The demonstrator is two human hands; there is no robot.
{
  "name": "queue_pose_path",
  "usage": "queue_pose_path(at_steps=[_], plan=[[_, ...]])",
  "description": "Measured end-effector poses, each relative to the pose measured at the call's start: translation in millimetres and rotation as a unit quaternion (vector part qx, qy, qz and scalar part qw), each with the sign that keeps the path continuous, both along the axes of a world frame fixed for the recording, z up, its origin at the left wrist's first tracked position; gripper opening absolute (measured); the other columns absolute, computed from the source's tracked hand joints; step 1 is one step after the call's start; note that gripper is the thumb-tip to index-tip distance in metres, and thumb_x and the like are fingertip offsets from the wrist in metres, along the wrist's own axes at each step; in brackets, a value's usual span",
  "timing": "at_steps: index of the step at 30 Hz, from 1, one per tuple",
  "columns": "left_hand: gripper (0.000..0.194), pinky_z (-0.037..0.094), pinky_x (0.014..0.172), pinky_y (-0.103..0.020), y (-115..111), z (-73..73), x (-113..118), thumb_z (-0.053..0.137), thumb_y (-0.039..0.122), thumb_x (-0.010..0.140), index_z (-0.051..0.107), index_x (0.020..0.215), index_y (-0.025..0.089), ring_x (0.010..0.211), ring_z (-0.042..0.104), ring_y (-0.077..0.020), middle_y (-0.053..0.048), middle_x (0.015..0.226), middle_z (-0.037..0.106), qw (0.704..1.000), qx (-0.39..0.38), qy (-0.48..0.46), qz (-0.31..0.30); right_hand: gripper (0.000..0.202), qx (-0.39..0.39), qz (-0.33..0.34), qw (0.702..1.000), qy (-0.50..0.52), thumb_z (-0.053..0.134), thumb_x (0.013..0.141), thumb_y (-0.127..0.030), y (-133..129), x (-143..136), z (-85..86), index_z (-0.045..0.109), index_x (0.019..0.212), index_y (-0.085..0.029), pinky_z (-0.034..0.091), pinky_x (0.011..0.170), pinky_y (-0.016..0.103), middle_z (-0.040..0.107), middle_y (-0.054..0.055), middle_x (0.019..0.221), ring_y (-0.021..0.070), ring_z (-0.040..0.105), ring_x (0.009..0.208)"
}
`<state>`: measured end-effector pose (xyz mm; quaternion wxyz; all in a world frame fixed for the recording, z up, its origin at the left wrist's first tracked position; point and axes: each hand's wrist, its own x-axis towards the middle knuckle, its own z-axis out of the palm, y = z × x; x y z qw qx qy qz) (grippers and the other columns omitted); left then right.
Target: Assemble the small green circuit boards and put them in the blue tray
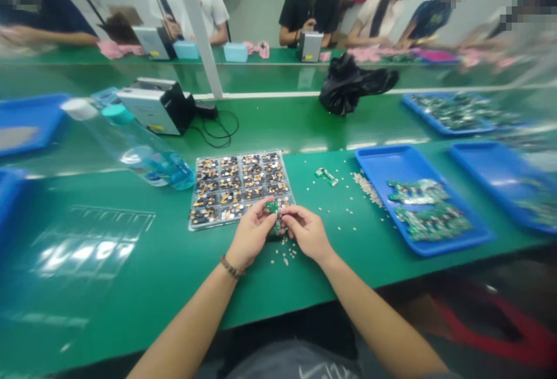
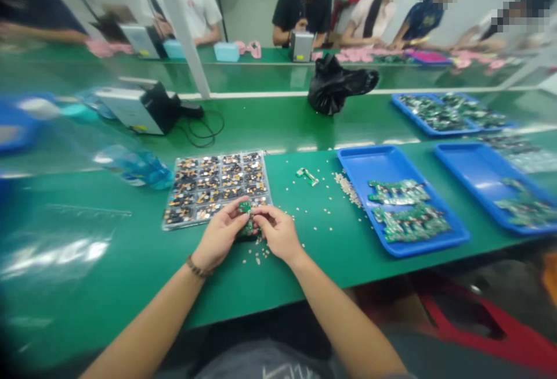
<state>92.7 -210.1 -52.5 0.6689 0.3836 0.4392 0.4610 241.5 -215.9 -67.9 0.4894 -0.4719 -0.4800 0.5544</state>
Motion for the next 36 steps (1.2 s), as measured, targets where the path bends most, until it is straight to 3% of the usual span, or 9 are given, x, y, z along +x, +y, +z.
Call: queue_pose_path(at_steps=[15,36], plan=[[0.053,0.059,0.068,-0.025,-0.1,6.1,0.9,0.071,0.025,0.077,0.053,0.126,0.014,0.079,0.064,-0.0133,-0.008,0.105,0.066,1.0,-0.004,-0.012,0.0,0.024,-0.015,-0.011,0.999,0.031,0.066,0.08,-0.038,1.6,-3.1,-2.8,0.068,0.095,-0.019,0.045,0.046,0.023,0.064,0.0,0.066,0.0113,0.056,0.05],[0.056,0.056,0.072,-0.025,-0.3,-0.2,0.1,0.07,0.027,0.078,0.051,0.128,0.013,0.082,0.064,-0.0148,-0.009,0.103,0.067,0.999,0.024,0.019,-0.009,0.022,-0.014,-0.013,0.999,0.03,0.069,0.078,-0.035,0.1,-4.9,-2.4,0.067,0.092,-0.018,0.051,0.049,0.025,0.065,0.0,0.064,0.0123,0.059,0.051]])
